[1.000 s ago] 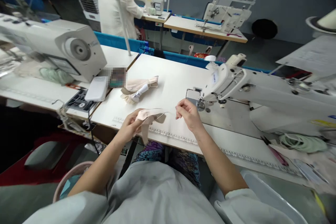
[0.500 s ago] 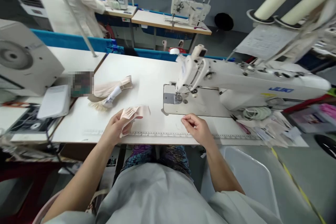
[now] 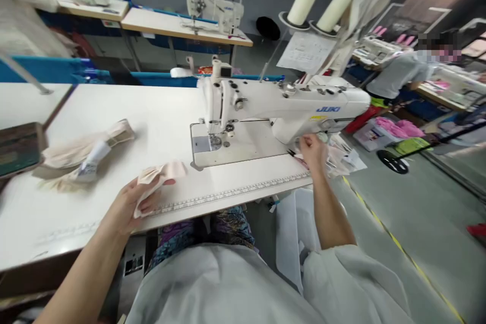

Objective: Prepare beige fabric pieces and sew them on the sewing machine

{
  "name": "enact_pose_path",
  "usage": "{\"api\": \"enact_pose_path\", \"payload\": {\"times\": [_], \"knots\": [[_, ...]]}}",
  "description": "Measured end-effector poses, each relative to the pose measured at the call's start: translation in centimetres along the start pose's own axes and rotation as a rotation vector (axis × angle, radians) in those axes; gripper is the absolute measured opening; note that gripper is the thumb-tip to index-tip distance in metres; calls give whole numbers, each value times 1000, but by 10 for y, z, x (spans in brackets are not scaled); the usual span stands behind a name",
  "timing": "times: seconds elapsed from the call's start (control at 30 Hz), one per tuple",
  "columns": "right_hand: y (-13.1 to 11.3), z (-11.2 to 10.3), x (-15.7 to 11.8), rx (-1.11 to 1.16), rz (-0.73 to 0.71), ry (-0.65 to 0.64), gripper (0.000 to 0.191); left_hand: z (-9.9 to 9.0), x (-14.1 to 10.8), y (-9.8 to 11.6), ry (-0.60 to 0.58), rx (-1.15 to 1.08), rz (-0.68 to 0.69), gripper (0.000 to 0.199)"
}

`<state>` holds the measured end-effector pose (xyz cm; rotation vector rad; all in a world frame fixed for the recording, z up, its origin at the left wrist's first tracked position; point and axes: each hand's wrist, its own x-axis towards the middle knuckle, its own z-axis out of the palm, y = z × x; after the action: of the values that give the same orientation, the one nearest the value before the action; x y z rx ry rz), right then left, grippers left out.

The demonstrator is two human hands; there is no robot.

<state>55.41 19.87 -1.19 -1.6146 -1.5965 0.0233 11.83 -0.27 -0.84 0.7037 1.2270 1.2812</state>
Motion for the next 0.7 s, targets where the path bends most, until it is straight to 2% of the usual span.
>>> {"api": "enact_pose_path", "payload": {"times": [0.07,0.17,0.27,0.33,0.37,0.43,0.47,0.53,0.63,0.67,0.7], "knots": [[1,-5,5,-31,-9,35,25,4,-1,0,34,-41,-69,43],[8,-16,5,-54,-7,134,24,2,0,-2,8,-78,-123,46],[15,-26,-7,-46,-24,215,17,-4,1,-5,-25,-93,-86,45],[8,-29,-24,-6,-124,341,11,-5,-1,-7,-32,-73,-37,45],[-2,-29,-35,41,-177,377,14,-5,-2,-9,-35,-50,-12,45],[-33,-23,-59,218,-221,238,19,-3,-5,-11,-44,18,47,42],[-53,-18,-72,353,-197,102,20,-1,-7,-13,-47,61,80,39],[-99,-4,-96,443,-260,-188,26,1,-12,-16,-53,143,145,34],[-164,18,-122,566,-489,-660,44,2,-22,-19,-80,252,225,28],[-182,25,-127,609,-574,-796,48,1,-26,-20,-84,300,258,27],[-196,31,-131,636,-635,-878,51,0,-30,-19,-80,358,295,27]]}}
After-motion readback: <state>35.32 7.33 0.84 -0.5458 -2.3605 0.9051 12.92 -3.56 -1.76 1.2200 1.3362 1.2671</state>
